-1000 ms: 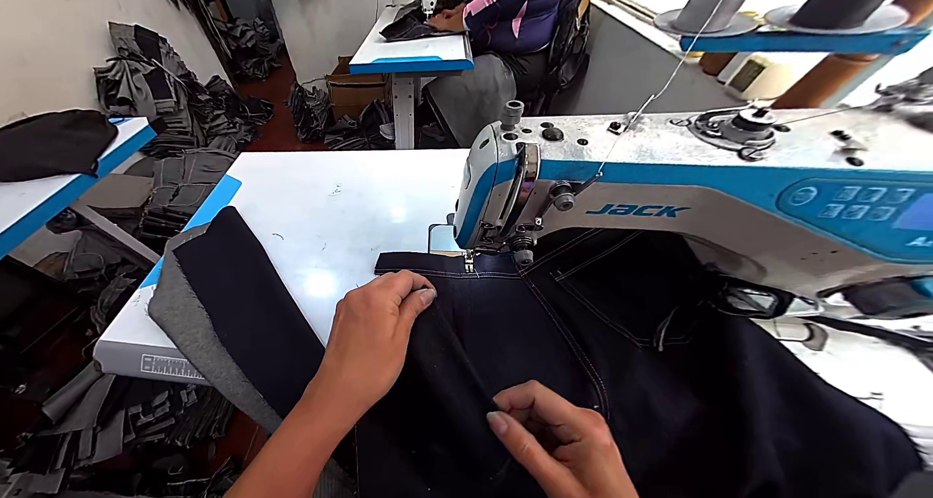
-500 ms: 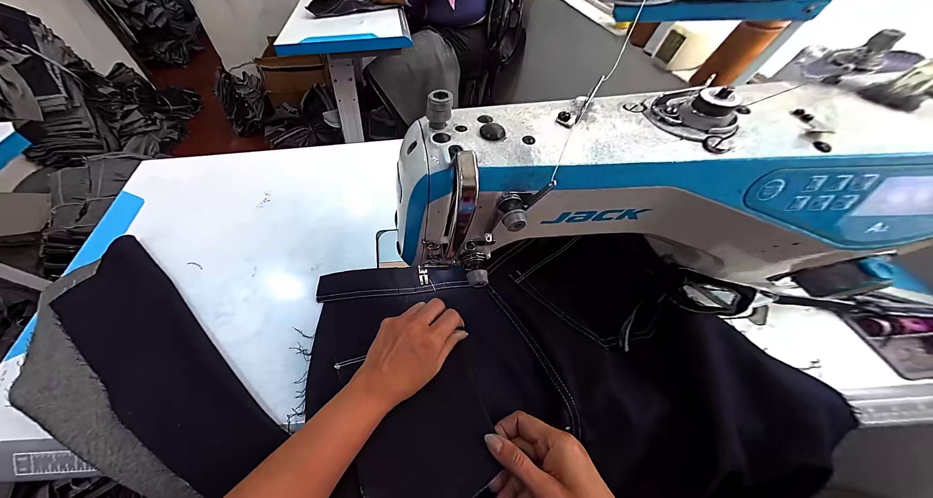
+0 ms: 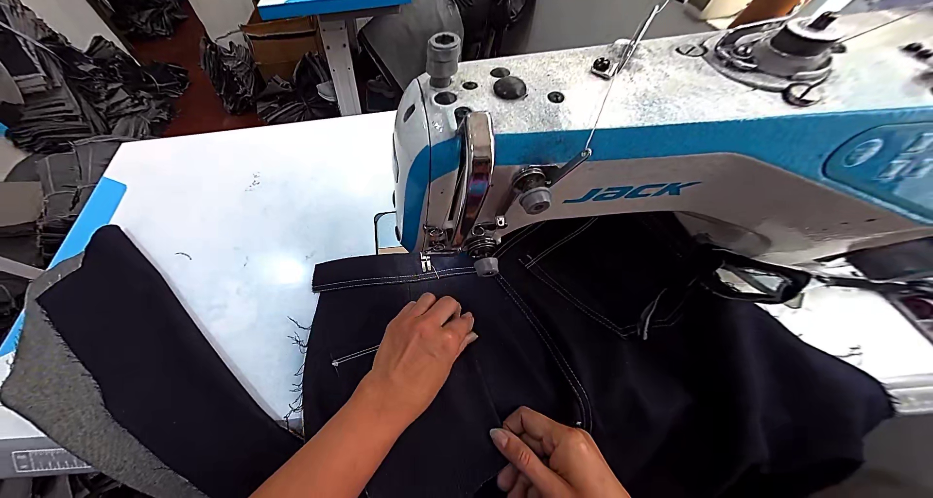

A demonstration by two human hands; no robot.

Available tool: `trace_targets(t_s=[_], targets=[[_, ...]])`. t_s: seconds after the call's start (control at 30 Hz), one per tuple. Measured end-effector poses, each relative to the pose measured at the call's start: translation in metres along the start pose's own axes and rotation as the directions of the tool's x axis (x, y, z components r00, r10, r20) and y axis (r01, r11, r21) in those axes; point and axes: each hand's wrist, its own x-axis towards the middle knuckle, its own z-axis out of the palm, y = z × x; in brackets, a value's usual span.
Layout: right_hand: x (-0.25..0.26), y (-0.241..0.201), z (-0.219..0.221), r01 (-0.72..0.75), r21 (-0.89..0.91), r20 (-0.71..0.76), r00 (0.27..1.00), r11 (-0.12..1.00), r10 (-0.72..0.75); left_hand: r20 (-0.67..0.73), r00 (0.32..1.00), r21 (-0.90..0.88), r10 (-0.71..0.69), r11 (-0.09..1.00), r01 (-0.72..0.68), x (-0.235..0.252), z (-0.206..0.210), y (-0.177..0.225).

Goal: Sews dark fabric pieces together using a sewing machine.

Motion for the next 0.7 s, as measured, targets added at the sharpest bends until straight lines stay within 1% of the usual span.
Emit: trace_targets(t_s=[0.1,0.17,0.27,0.3,0.33,0.37,0.43,0.47,0.53,0.57,0.6,0.63,0.67,0.7], targets=[[0.001,0.002,0.0,0.019,0.0,-0.004,1.0,1.0,-0.019,0.119,0.99,0.073,-0.08,0.995,0.071,-0.009,-0.007,0.01],[0.001,0.004,0.001,0.022,-0.004,-0.005,1.0,1.0,-0.022,0.23,0.961,0.119,-0.154,0.984,0.129,-0.013,-0.016,0.022],[0.001,0.006,0.001,0.032,-0.034,-0.008,0.999,0.999,-0.032,0.447,0.851,0.158,-0.273,0.961,0.226,-0.011,-0.027,0.04],[0.0,0.007,0.002,0.038,-0.047,-0.014,0.999,0.998,-0.039,0.471,0.834,0.176,-0.288,0.957,0.232,-0.012,-0.028,0.043],[0.0,0.008,0.002,0.042,-0.054,-0.019,0.999,0.998,-0.043,0.473,0.832,0.186,-0.29,0.956,0.228,-0.014,-0.027,0.044],[0.0,0.008,0.002,0.047,-0.053,-0.023,0.999,0.998,-0.048,0.444,0.854,0.188,-0.273,0.96,0.209,-0.018,-0.025,0.044],[0.0,0.009,0.002,0.049,-0.053,-0.019,0.999,0.997,-0.05,0.317,0.927,0.192,-0.199,0.971,0.143,-0.031,-0.016,0.043],[-0.001,0.008,0.001,0.044,-0.062,-0.006,0.999,0.997,-0.044,0.256,0.952,0.185,-0.169,0.975,0.123,-0.037,-0.012,0.042],[-0.002,0.002,-0.004,0.042,-0.147,0.051,0.998,0.988,-0.035,0.183,0.972,0.148,-0.148,0.981,0.121,-0.042,-0.007,0.04],[-0.003,-0.001,-0.009,0.069,-0.239,0.082,0.995,0.969,-0.051,0.164,0.975,0.128,-0.15,0.983,0.13,-0.043,-0.005,0.039],[-0.002,-0.003,-0.013,0.126,-0.352,0.095,0.991,0.927,-0.099,0.151,0.976,0.114,-0.155,0.984,0.139,-0.044,-0.005,0.039],[0.0,-0.005,-0.018,0.194,-0.45,0.074,0.981,0.872,-0.18,0.126,0.98,0.116,-0.155,0.983,0.141,-0.044,-0.003,0.04],[0.006,-0.006,-0.022,0.264,-0.52,0.029,0.956,0.813,-0.292,0.088,0.985,0.134,-0.146,0.982,0.133,-0.045,-0.002,0.041],[0.017,-0.006,-0.026,0.32,-0.57,-0.028,0.913,0.757,-0.407,0.043,0.992,0.168,-0.122,0.979,0.113,-0.045,0.001,0.044]])
